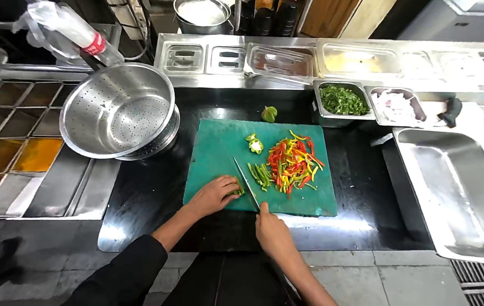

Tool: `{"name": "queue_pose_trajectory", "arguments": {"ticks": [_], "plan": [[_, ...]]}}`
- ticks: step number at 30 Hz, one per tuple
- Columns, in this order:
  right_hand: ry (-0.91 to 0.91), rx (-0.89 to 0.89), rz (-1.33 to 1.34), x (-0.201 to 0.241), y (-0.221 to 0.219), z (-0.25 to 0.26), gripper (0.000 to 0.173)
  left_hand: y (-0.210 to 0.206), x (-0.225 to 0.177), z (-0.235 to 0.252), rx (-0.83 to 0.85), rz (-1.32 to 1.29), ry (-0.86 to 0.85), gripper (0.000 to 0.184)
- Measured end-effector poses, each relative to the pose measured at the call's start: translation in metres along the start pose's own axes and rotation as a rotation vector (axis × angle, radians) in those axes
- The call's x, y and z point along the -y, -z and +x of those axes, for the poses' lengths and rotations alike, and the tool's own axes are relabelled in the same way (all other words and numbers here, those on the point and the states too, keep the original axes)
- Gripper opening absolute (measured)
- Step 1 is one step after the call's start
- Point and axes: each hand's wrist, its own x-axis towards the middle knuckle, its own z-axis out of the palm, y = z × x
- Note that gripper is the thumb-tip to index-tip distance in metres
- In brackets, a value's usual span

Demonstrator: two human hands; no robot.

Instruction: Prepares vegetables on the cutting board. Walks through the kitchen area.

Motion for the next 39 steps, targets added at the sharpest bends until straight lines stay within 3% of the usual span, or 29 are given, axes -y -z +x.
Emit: {"name": "queue_pose_trajectory", "arguments": {"ticks": [11, 18, 23, 27, 39], "plan": [[-0.014, 0.018, -0.094, 0.017, 0.008, -0.032, 0.037, 0.003, 0.006, 0.005, 0.034, -0.011, -0.064, 0.023], [0.023, -0.012, -0.077, 0.025, 0.003, 0.008, 0.032, 0.003, 0.007, 0.005, 0.038, -0.046, -0.045, 0.025], [0.025, 0.058, -0.104, 0.022, 0.015, -0.020, 0.034, 0.002, 0.009, 0.003, 0.000, -0.057, -0.068, 0.024], [0.025, 0.007, -0.082, 0.024, 0.003, 0.007, 0.033, -0.002, 0.009, 0.002, -0.004, -0.075, -0.044, 0.025], [0.025, 0.041, -0.143, 0.025, 0.006, -0.006, 0.036, -0.006, 0.008, -0.009, -0.129, -0.106, -0.029, 0.023]]}}
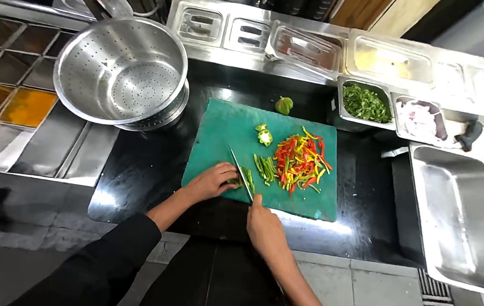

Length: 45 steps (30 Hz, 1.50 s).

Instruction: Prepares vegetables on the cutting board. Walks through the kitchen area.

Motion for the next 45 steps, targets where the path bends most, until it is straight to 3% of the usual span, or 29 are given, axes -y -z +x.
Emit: {"name": "queue_pose_trajectory", "arguments": {"ticks": [15, 20, 24, 29, 33, 38, 45], "plan": [[-0.003, -0.026, -0.045, 0.011, -0.005, 0.016, 0.035, 0.000, 0.003, -0.005, -0.008, -0.001, 0.003, 0.021], [0.014, 0.024, -0.042, 0.007, -0.001, -0.003, 0.036, 0.002, -0.002, -0.008, -0.033, 0.017, 0.005, 0.019], [0.021, -0.041, -0.017, 0.013, -0.007, 0.018, 0.035, 0.001, -0.002, -0.008, -0.045, 0.001, 0.011, 0.017], [0.031, 0.029, -0.023, 0.011, -0.002, -0.001, 0.038, 0.002, 0.000, -0.014, -0.066, 0.014, -0.032, 0.018], [0.029, -0.014, -0.027, 0.020, -0.007, 0.018, 0.034, 0.000, 0.003, -0.015, -0.069, 0.022, -0.033, 0.019], [0.035, 0.037, -0.029, 0.011, -0.003, -0.006, 0.037, 0.002, 0.000, -0.018, -0.069, 0.118, -0.044, 0.019], [0.051, 0.026, -0.022, 0.014, -0.005, 0.004, 0.037, 0.008, 0.003, -0.019, -0.052, 0.033, -0.061, 0.018]]}}
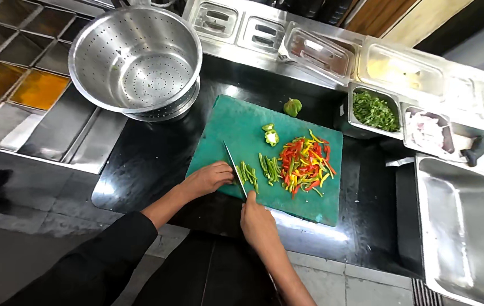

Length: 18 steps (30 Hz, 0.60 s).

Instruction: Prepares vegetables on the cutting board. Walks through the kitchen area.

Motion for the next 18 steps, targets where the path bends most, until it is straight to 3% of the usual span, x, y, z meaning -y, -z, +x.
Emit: {"name": "queue_pose_trajectory", "arguments": {"ticks": [18], "plan": [[0.042, 0.000, 0.049, 0.012, -0.004, 0.007, 0.036, 0.011, 0.007, -0.006, 0.011, -0.001, -0.014, 0.019]]}}
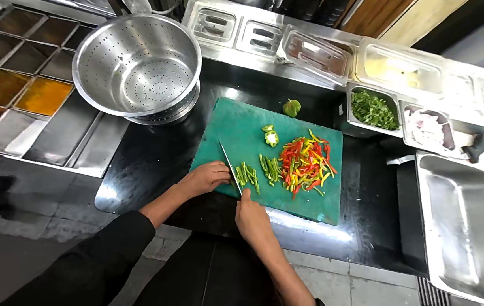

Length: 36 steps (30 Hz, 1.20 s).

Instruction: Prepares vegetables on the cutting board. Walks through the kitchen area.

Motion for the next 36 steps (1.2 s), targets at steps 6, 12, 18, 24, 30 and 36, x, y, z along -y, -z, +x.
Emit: {"name": "queue_pose_trajectory", "arguments": {"ticks": [6, 12, 18, 24, 30, 36], "plan": [[-0.005, -0.001, 0.053, 0.003, -0.009, 0.005, 0.035, -0.002, 0.004, -0.001, -0.011, -0.017, -0.013, 0.019], [-0.001, -0.093, 0.069, 0.002, 0.004, 0.019, 0.035, 0.001, 0.001, -0.003, 0.014, 0.010, 0.018, 0.018], [-0.041, -0.333, 0.056, -0.030, 0.021, -0.001, 0.032, -0.002, -0.007, -0.011, -0.018, 0.048, 0.096, 0.015], [-0.007, -0.600, 0.083, -0.052, 0.016, -0.011, 0.030, -0.009, -0.021, 0.000, -0.197, 0.173, 0.214, 0.018], [0.000, -0.603, 0.055, -0.052, 0.019, -0.016, 0.032, -0.011, -0.050, 0.036, -0.237, 0.224, 0.090, 0.025], [0.037, -0.756, -0.014, -0.058, 0.024, -0.022, 0.027, -0.010, -0.044, 0.059, -0.196, 0.214, 0.065, 0.028]]}}
